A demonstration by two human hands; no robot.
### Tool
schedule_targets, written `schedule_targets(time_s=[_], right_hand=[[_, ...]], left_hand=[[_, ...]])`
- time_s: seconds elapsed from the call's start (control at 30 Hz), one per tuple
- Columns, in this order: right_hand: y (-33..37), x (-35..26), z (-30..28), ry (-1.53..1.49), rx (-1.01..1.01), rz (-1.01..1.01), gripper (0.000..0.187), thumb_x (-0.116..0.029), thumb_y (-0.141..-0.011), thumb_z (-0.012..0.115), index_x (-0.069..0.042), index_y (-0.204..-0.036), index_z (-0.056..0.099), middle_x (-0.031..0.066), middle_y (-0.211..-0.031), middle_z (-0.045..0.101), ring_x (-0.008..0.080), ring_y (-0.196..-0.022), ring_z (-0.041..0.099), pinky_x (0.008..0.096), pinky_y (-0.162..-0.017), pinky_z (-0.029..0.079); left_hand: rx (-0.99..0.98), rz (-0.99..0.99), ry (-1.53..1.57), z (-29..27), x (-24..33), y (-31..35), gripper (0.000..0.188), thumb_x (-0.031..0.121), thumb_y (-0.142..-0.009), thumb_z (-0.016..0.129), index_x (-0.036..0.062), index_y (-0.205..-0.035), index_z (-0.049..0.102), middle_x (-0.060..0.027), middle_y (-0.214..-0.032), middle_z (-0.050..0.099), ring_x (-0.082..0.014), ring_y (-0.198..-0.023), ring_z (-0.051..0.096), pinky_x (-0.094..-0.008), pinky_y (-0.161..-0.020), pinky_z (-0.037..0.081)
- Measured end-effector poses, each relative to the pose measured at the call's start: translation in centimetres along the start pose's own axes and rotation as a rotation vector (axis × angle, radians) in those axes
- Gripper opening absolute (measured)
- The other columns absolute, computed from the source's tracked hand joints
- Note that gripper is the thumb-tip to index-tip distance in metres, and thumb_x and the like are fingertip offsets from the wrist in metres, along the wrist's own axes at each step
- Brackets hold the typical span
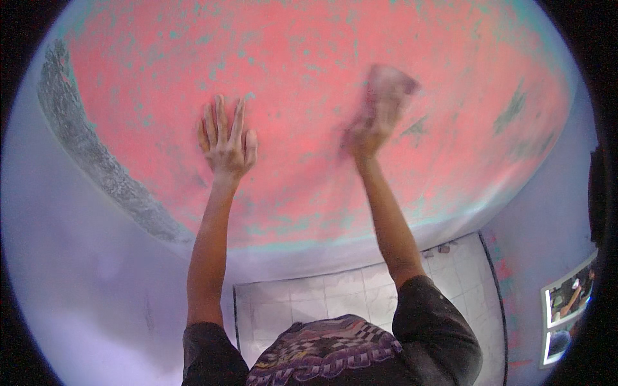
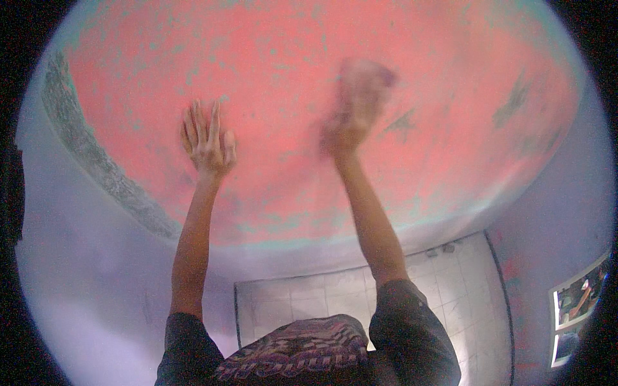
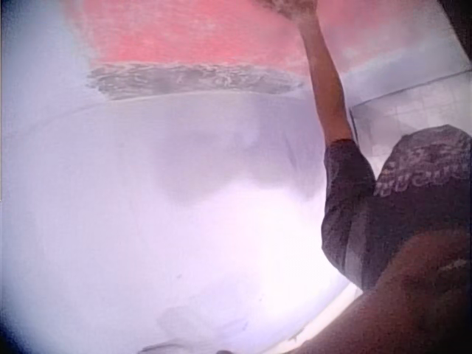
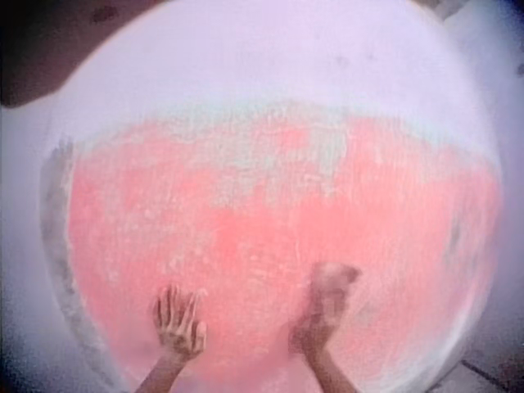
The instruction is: The person sands a large pinkish curved surface using a sanding block held in the right hand while the left hand stabilizes the surface. The person moves the sanding block in repetitive strokes across the surface.
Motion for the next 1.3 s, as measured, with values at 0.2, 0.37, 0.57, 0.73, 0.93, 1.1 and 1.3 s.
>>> schedule_targets(time_s=[0.2, 0.37, 0.57, 0.73, 0.93, 1.1, 1.3], right_hand=[[9.4, -9.8, 6.1, -0.173, -0.716, -0.309, 0.061, -0.013, -0.085, 0.064, -0.020, -0.145, 0.057, 0.0062, -0.157, 0.047, 0.0314, -0.148, 0.040, 0.0520, -0.123, 0.029], [-3.8, 3.4, -1.7, 0.040, -0.123, -0.182, 0.057, -0.002, -0.089, 0.052, -0.010, -0.145, 0.056, 0.0179, -0.155, 0.047, 0.0389, -0.149, 0.036, 0.0522, -0.121, 0.028], [1.2, -2.6, 2.2, 0.065, -0.177, -0.171, 0.053, -0.013, -0.092, 0.056, -0.014, -0.145, 0.057, 0.0170, -0.155, 0.048, 0.0389, -0.149, 0.035, 0.0552, -0.125, 0.017], [5.4, -5.8, 4.6, -0.230, -0.666, -0.350, 0.061, -0.012, -0.085, 0.060, -0.021, -0.146, 0.057, 0.0107, -0.155, 0.050, 0.0375, -0.145, 0.042, 0.0526, -0.121, 0.028], [-7.1, 3.2, -0.8, 0.093, -0.047, -0.047, 0.053, -0.008, -0.089, 0.056, -0.015, -0.141, 0.062, 0.0184, -0.154, 0.048, 0.0399, -0.146, 0.039, 0.0563, -0.117, 0.029], [-0.5, -7.0, 5.0, -0.080, -0.372, -0.312, 0.050, -0.015, -0.090, 0.062, -0.012, -0.140, 0.060, 0.0169, -0.153, 0.049, 0.0394, -0.146, 0.039, 0.0568, -0.118, 0.031], [-3.3, -4.7, 5.5, -0.009, -0.639, -0.637, 0.057, -0.010, -0.088, 0.059, -0.016, -0.145, 0.055, 0.0057, -0.156, 0.049, 0.0290, -0.145, 0.043, 0.0479, -0.120, 0.035]], left_hand=[[-0.024, -0.012, 0.019, 0.1, 0.3, 0.0, 0.055, 0.044, -0.102, 0.043, 0.0247, -0.153, 0.050, -0.0140, -0.163, 0.038, -0.0351, -0.151, 0.032, -0.0533, -0.123, 0.018], [0.002, 0.013, -0.027, -0.5, 0.9, -0.1, 0.055, 0.045, -0.103, 0.042, 0.0245, -0.152, 0.051, -0.0142, -0.162, 0.038, -0.0349, -0.151, 0.032, -0.0528, -0.123, 0.019], [-0.029, 0.006, -0.024, -0.1, 0.8, -0.6, 0.055, 0.045, -0.102, 0.045, 0.0245, -0.153, 0.051, -0.0142, -0.162, 0.039, -0.0357, -0.150, 0.033, -0.0530, -0.123, 0.018], [-0.064, 0.015, -0.051, 0.1, 0.0, -0.3, 0.056, 0.045, -0.101, 0.045, 0.0241, -0.153, 0.050, -0.0151, -0.161, 0.039, -0.0366, -0.150, 0.034, -0.0544, -0.122, 0.019], [-0.060, 0.053, -0.052, -0.2, 0.2, -0.1, 0.063, 0.039, -0.099, 0.049, 0.0188, -0.158, 0.042, -0.0211, -0.164, 0.032, -0.0417, -0.151, 0.028, -0.0572, -0.122, 0.016], [-0.113, 0.030, -0.034, 0.4, 0.3, -0.4, 0.061, 0.040, -0.099, 0.049, 0.0210, -0.157, 0.044, -0.0185, -0.164, 0.032, -0.0403, -0.151, 0.029, -0.0563, -0.122, 0.018], [-0.122, 0.092, 0.052, -1.8, 0.3, -6.0, 0.067, 0.039, -0.095, 0.058, 0.0230, -0.158, 0.041, -0.0163, -0.166, 0.030, -0.0387, -0.152, 0.028, -0.0554, -0.122, 0.020]])
Point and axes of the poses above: each hand's wrist, its own y-axis away from the middle knuckle, its own z-axis out of the palm, x = y × z, the point moved 10 cm from there along -y, towards the middle knuckle
